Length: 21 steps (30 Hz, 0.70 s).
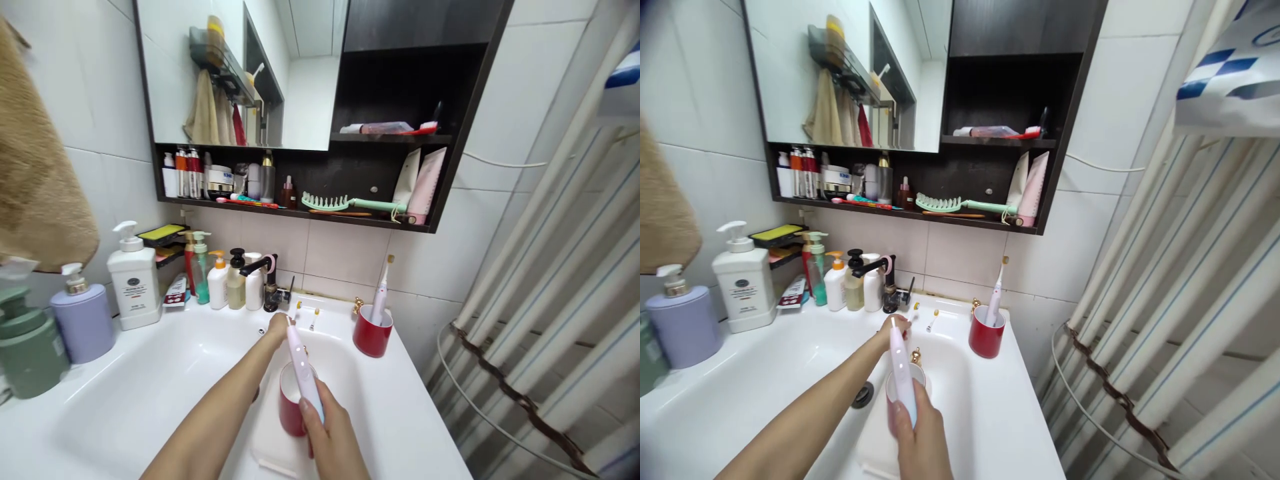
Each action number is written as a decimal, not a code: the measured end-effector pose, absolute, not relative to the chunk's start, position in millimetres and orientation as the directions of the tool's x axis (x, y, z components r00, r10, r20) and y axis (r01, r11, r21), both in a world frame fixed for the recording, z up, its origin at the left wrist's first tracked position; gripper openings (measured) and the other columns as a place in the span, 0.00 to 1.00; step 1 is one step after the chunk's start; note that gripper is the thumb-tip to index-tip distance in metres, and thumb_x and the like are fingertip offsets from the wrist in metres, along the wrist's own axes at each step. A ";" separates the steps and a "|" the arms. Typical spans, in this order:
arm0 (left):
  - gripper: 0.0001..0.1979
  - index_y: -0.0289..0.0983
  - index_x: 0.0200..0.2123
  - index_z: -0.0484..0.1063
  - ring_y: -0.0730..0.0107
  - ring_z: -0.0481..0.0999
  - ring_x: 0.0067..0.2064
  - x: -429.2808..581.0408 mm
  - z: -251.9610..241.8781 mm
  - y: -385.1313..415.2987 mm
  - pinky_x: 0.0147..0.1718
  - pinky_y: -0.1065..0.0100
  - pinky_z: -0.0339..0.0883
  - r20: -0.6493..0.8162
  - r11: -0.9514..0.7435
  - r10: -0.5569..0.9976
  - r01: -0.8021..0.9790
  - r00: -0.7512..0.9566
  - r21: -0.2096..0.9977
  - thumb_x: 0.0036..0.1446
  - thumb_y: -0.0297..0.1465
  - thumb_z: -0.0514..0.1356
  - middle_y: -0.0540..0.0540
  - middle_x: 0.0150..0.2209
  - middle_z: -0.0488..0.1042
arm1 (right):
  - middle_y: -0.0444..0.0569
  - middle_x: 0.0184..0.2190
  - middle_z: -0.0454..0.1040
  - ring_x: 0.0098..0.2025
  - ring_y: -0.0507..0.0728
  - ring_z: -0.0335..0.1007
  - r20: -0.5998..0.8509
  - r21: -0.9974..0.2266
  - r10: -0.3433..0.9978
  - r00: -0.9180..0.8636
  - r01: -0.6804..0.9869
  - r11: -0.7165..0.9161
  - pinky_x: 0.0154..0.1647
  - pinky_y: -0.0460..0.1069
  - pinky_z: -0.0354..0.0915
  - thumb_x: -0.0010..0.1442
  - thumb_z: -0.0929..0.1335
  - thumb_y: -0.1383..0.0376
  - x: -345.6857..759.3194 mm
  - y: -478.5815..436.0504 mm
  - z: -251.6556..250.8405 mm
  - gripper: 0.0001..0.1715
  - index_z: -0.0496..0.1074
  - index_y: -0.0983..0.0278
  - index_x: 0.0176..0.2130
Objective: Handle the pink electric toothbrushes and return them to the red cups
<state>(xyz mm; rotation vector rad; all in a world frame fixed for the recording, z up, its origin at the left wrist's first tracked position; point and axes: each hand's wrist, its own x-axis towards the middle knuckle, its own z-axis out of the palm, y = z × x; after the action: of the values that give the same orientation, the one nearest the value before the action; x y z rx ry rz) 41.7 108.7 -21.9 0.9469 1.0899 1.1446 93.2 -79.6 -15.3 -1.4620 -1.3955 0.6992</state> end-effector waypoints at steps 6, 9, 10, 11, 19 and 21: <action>0.06 0.33 0.19 0.62 0.79 0.66 0.18 -6.2 -3.0 61.2 0.22 0.75 0.62 -0.226 0.278 0.959 -0.395 0.173 0.875 0.41 0.28 0.56 0.50 0.17 0.65 | 0.40 0.14 0.59 0.13 0.48 0.54 0.052 -0.933 0.995 0.091 0.360 0.016 0.14 0.43 0.54 0.49 0.56 0.54 93.6 -80.8 -15.2 0.26 0.58 0.66 0.44; 0.05 0.32 0.20 0.61 0.78 0.68 0.20 -18.8 -2.1 44.0 0.23 0.76 0.63 -0.247 0.315 0.949 -0.568 0.195 0.761 0.43 0.28 0.55 0.48 0.18 0.67 | 0.38 0.14 0.56 0.12 0.47 0.52 -0.008 -0.939 0.999 0.032 0.343 -0.018 0.11 0.42 0.51 0.49 0.55 0.55 86.8 -82.6 -19.6 0.22 0.58 0.66 0.40; 0.05 0.32 0.21 0.61 0.78 0.68 0.20 -20.5 -3.2 40.5 0.23 0.76 0.63 -0.254 0.317 0.948 -0.605 0.190 0.730 0.44 0.28 0.55 0.48 0.18 0.67 | 0.38 0.14 0.55 0.12 0.46 0.52 -0.021 -0.939 1.000 0.008 0.344 -0.022 0.11 0.41 0.50 0.49 0.55 0.55 84.7 -83.1 -21.6 0.21 0.58 0.66 0.39; 0.05 0.32 0.21 0.61 0.77 0.68 0.20 -21.3 -4.6 38.0 0.23 0.76 0.63 -0.260 0.315 0.949 -0.625 0.180 0.714 0.44 0.27 0.55 0.48 0.18 0.67 | 0.38 0.14 0.55 0.12 0.46 0.52 -0.031 -0.938 0.999 -0.009 0.346 -0.026 0.11 0.41 0.50 0.49 0.55 0.56 82.9 -83.5 -23.6 0.20 0.58 0.66 0.38; 0.04 0.31 0.21 0.60 0.79 0.68 0.19 -18.1 -10.2 35.1 0.20 0.78 0.61 -0.272 0.318 0.947 -0.637 0.173 0.702 0.46 0.26 0.53 0.50 0.16 0.65 | 0.37 0.14 0.55 0.11 0.44 0.50 -0.097 -0.933 0.995 0.012 0.348 -0.095 0.09 0.40 0.47 0.50 0.55 0.59 78.0 -82.3 -27.1 0.14 0.58 0.65 0.34; 0.04 0.31 0.22 0.61 0.78 0.68 0.19 -17.6 -9.8 35.1 0.20 0.77 0.61 -0.243 0.297 0.954 -0.642 0.174 0.706 0.46 0.25 0.52 0.49 0.17 0.66 | 0.37 0.14 0.54 0.10 0.44 0.49 -0.119 -0.942 0.993 0.008 0.314 -0.115 0.08 0.40 0.46 0.50 0.54 0.58 77.1 -82.4 -26.5 0.13 0.57 0.65 0.32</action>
<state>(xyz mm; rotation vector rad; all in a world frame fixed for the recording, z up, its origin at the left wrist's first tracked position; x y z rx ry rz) -17.6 35.1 -9.8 0.5073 0.7448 1.2024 77.1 -82.4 -26.5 -1.5294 -1.3914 1.1374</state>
